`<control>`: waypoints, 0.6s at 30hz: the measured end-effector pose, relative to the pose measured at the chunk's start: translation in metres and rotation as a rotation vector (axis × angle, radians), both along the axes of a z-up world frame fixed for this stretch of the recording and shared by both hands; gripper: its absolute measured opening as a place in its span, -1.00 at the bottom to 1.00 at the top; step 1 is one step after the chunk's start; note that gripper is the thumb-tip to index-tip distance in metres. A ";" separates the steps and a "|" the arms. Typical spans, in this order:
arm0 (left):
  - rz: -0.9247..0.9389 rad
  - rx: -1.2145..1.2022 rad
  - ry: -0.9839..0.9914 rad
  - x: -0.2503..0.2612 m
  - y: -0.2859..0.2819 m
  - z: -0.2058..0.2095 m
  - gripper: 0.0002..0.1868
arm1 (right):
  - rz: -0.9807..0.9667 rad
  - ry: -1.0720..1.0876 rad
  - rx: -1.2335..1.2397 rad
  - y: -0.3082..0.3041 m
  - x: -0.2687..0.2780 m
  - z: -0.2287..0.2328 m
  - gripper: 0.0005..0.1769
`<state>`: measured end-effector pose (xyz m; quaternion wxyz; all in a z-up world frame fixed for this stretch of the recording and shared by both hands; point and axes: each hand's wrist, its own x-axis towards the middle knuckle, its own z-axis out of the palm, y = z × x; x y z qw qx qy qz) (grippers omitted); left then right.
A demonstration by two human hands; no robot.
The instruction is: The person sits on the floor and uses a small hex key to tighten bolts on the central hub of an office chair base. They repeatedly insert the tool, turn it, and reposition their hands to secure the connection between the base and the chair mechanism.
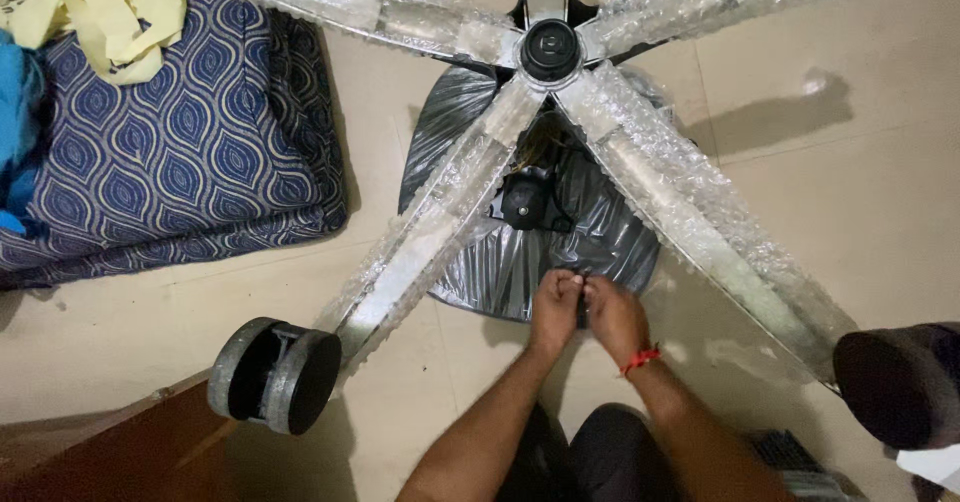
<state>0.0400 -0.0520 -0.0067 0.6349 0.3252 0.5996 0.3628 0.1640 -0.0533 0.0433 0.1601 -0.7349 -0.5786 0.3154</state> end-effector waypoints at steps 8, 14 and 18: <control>-0.203 0.654 0.747 -0.031 0.072 -0.007 -0.72 | 0.095 0.001 0.058 0.062 0.022 -0.007 -0.80; -0.139 0.535 0.831 -0.007 0.090 -0.039 -0.67 | 0.175 -0.002 0.210 0.083 0.028 -0.018 -0.78; -0.090 0.535 0.890 -0.002 0.091 -0.049 -0.72 | 0.203 -0.055 -0.062 0.092 0.037 -0.034 -0.77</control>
